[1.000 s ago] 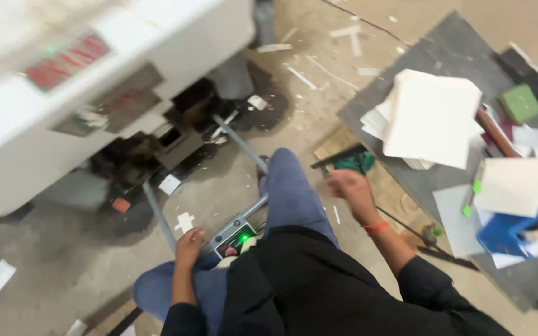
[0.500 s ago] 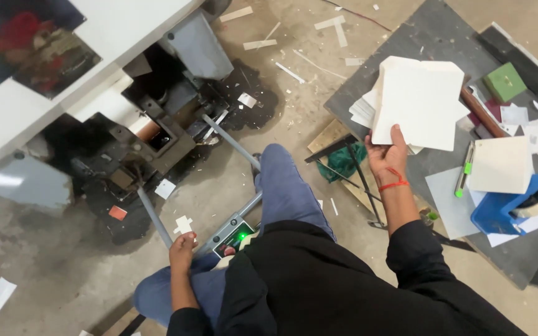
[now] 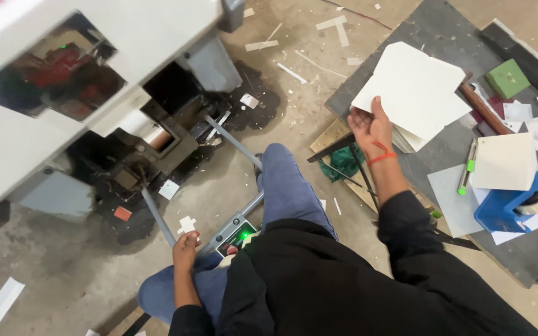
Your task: Operating a machine to fold and process paper envelopes in a manufacturing facility.
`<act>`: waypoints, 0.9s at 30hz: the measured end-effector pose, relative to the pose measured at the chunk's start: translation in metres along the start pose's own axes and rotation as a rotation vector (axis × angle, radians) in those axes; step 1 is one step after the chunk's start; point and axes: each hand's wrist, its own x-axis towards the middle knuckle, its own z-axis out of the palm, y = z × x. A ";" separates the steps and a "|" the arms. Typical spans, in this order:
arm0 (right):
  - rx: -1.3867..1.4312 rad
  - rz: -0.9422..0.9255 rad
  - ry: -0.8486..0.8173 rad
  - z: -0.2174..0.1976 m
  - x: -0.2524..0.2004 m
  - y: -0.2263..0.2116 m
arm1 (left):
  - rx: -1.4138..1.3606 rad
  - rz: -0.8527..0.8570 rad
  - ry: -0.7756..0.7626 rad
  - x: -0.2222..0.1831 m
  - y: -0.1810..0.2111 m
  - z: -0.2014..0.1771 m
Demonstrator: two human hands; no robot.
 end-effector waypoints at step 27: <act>-1.711 -1.194 -0.401 0.048 -0.071 -0.042 | 0.266 0.634 -0.429 -0.117 0.301 0.090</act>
